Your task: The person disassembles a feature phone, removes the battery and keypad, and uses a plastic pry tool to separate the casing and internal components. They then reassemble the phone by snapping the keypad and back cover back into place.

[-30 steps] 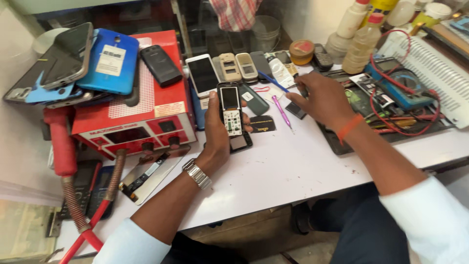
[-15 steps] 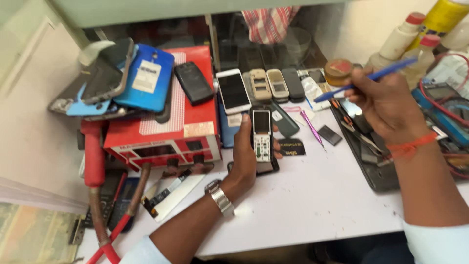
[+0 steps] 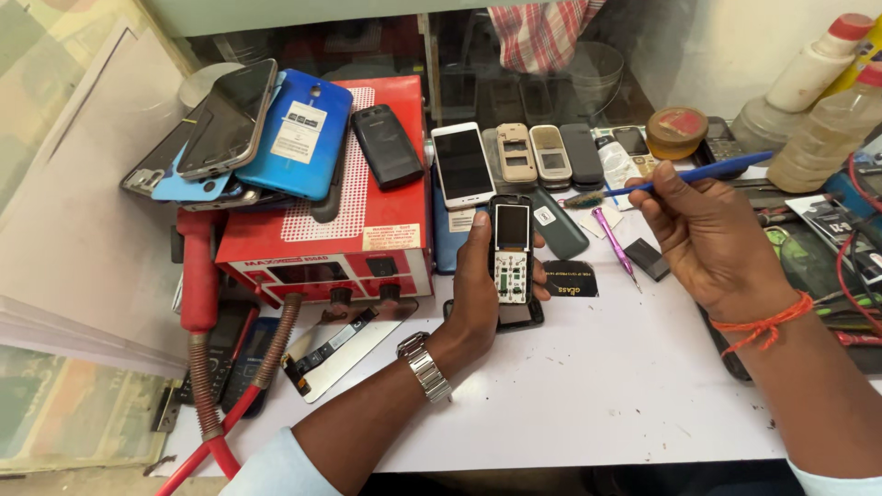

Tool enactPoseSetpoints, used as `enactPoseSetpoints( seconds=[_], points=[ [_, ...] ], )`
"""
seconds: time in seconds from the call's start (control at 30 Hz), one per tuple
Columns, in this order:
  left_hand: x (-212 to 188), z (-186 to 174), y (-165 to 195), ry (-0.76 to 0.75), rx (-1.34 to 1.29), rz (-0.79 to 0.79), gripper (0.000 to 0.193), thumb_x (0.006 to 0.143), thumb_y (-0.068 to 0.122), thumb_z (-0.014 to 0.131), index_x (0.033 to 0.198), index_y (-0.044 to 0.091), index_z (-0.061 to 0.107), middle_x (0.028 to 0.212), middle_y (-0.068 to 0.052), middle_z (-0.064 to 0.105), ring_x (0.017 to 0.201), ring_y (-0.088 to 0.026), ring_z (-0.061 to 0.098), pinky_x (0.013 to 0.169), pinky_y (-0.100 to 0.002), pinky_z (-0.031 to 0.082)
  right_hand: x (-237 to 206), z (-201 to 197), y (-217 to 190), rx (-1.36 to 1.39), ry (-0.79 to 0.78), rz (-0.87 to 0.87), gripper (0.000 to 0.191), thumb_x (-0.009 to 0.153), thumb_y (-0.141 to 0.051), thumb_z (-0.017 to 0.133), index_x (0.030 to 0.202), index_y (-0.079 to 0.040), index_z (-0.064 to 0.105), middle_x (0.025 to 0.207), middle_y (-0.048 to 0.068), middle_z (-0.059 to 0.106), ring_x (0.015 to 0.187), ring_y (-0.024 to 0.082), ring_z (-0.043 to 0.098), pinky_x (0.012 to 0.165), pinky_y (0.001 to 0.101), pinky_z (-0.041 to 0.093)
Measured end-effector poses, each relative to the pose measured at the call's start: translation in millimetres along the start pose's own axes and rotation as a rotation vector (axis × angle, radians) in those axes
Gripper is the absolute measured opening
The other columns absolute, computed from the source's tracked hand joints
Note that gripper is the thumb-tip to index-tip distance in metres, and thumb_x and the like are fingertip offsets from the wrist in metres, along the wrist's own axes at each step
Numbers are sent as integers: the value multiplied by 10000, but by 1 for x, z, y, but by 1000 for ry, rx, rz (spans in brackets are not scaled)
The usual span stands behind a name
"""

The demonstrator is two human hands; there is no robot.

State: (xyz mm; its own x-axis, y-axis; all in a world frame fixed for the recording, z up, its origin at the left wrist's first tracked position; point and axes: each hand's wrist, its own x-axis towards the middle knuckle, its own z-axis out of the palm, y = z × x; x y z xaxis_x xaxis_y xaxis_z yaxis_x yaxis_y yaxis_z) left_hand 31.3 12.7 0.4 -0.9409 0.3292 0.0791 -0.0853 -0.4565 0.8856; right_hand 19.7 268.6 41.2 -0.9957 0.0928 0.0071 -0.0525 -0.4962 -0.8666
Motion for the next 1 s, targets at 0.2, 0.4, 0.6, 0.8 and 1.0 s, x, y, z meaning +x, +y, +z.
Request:
enactPoseSetpoints(
  seconds=[0.2, 0.4, 0.6, 0.8, 1.0],
  points=[
    [1, 0, -1, 21, 3, -9, 744, 1076, 608, 197, 1046, 26, 659, 698, -82, 659, 604, -172, 687, 598, -287, 609, -15, 12, 4, -42, -30, -42, 168, 1077, -132, 683, 1038, 31, 671, 1041, 112, 720, 934, 143, 724, 801, 188, 596],
    [5, -3, -7, -7, -88, -19, 750, 1078, 622, 214, 1107, 23, 663, 824, -108, 674, 719, -158, 693, 632, -320, 637, -44, 35, 24, -172, -333, -245, 107, 1015, -62, 687, 1023, 45, 690, 1121, 199, 722, 995, 235, 747, 896, 306, 637],
    [6, -4, -9, 23, -126, 0, 743, 1037, 671, 238, 1198, 29, 577, 1013, -106, 694, 767, -165, 705, 629, -330, 641, -62, 52, 30, -966, -471, -712, 111, 847, 22, 763, 955, 24, 735, 1068, 168, 761, 928, 225, 764, 781, 296, 617],
    [8, -4, -9, -8, -136, 13, 820, 1002, 747, 175, 1247, 62, 553, 1040, -117, 677, 779, -165, 721, 618, -297, 635, -59, 62, 30, -973, -551, -793, 124, 870, 4, 745, 991, 14, 720, 1087, 150, 743, 992, 213, 762, 833, 289, 634],
    [12, -7, -12, 27, -69, 45, 834, 1013, 748, 162, 1233, 49, 560, 1034, -118, 679, 754, -132, 695, 637, -280, 634, -63, 51, 31, -1293, -489, -804, 117, 879, -126, 777, 946, -33, 798, 920, 98, 782, 770, 169, 757, 671, 268, 571]
  ],
)
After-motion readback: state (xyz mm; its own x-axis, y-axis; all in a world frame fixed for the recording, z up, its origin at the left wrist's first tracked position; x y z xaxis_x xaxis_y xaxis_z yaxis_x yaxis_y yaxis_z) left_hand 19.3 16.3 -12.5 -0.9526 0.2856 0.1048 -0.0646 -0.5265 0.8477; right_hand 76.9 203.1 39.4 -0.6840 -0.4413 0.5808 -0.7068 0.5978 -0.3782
